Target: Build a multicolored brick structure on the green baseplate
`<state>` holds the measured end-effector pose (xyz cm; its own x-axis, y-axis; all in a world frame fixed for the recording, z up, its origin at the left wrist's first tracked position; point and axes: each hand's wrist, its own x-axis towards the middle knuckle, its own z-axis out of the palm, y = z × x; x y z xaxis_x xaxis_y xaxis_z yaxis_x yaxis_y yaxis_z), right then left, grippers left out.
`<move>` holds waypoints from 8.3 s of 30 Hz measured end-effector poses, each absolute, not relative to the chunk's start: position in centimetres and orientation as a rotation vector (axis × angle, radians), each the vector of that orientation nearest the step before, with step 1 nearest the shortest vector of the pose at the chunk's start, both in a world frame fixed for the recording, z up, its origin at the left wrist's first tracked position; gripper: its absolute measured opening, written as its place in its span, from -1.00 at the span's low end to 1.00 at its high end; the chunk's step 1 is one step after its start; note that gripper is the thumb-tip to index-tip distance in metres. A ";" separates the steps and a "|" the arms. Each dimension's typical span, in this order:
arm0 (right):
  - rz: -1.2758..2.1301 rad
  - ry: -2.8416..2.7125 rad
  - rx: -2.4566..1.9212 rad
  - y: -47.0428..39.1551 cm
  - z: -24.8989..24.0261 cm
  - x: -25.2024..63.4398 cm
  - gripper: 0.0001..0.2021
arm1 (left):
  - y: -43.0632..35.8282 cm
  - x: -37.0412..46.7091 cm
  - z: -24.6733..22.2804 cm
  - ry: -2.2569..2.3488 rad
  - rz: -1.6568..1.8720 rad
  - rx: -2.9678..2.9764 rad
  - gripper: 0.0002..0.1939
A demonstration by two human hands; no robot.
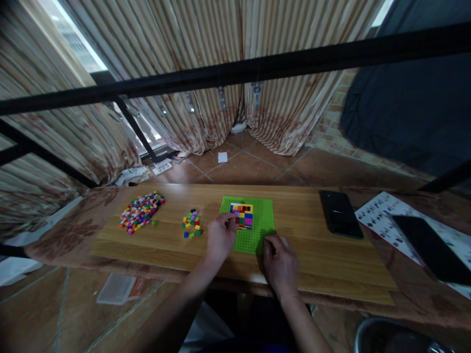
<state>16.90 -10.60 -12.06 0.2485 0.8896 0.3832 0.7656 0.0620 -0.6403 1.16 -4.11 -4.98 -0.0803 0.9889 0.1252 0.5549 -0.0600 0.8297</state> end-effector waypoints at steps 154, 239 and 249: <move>0.149 -1.549 -1.731 -10.6 -12.2 17.1 -0.70 | -5.4 -1.9 -8.4 1.833 0.579 2.631 -0.52; 0.112 -1.566 -1.769 -10.8 -12.3 17.2 -0.63 | 1.8 -12.5 -5.4 1.957 0.203 2.244 -0.74; 0.100 -1.570 -1.735 -10.7 -12.2 17.1 -0.65 | 2.3 -11.8 -5.4 2.004 0.123 2.270 -0.84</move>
